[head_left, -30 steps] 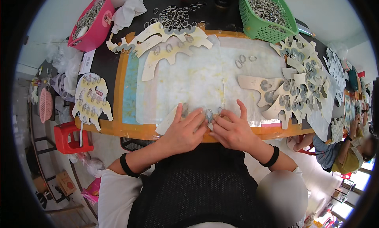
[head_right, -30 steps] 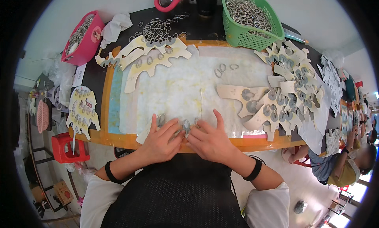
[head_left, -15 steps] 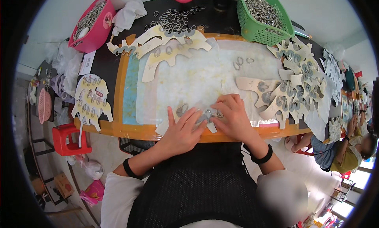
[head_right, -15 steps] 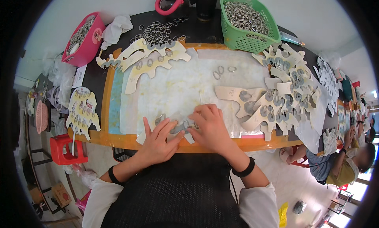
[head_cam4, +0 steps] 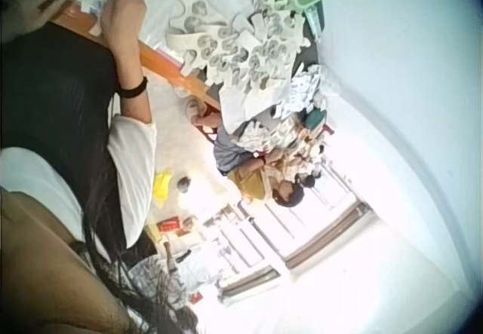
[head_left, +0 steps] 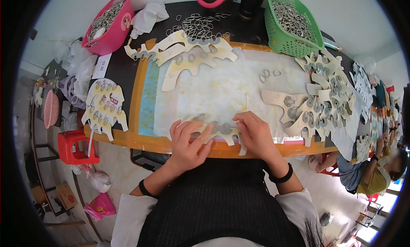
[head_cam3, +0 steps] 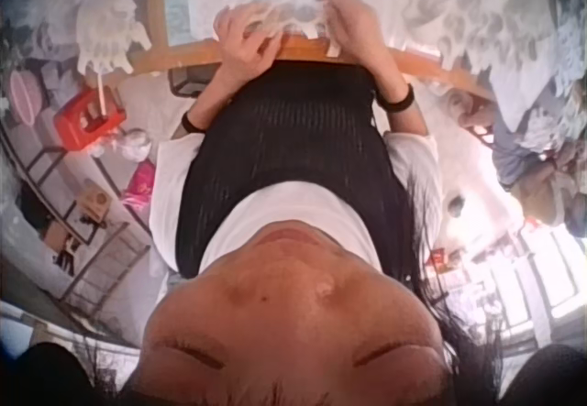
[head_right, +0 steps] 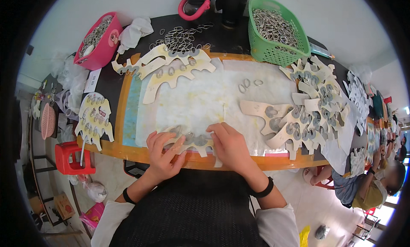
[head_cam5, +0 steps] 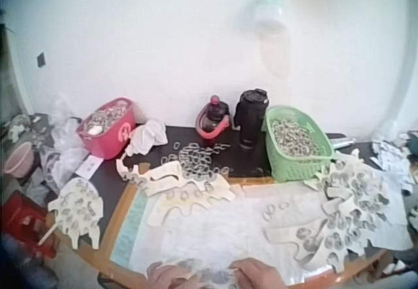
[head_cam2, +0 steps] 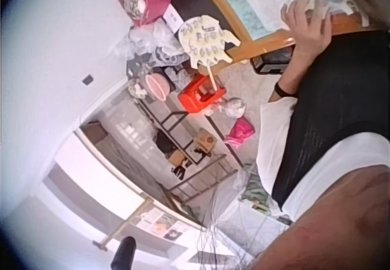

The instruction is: Manually attaching metal eyelets or components to shoe upper leather pieces at a workstation.

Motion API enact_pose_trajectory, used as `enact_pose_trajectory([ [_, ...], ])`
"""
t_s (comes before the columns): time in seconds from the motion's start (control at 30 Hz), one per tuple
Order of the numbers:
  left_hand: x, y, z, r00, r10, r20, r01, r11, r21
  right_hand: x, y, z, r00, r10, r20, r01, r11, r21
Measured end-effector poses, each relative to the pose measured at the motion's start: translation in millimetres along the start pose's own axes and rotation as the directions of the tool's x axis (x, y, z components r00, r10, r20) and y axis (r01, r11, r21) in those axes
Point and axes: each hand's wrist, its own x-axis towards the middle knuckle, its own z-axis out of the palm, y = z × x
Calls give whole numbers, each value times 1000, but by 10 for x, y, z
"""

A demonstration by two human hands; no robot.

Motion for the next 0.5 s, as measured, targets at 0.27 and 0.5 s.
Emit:
enact_pose_trajectory([
  [0.27, 9, -29, 11, 999, 13, 51, -9, 997, -72, -27, 30, 49, 957, -278, -85, 251, 936, -245],
  [0.5, -20, -46, 22, 995, 2, 104, 7, 996, -92, -42, 15, 179, 932, -361, 15, 350, 891, -288],
])
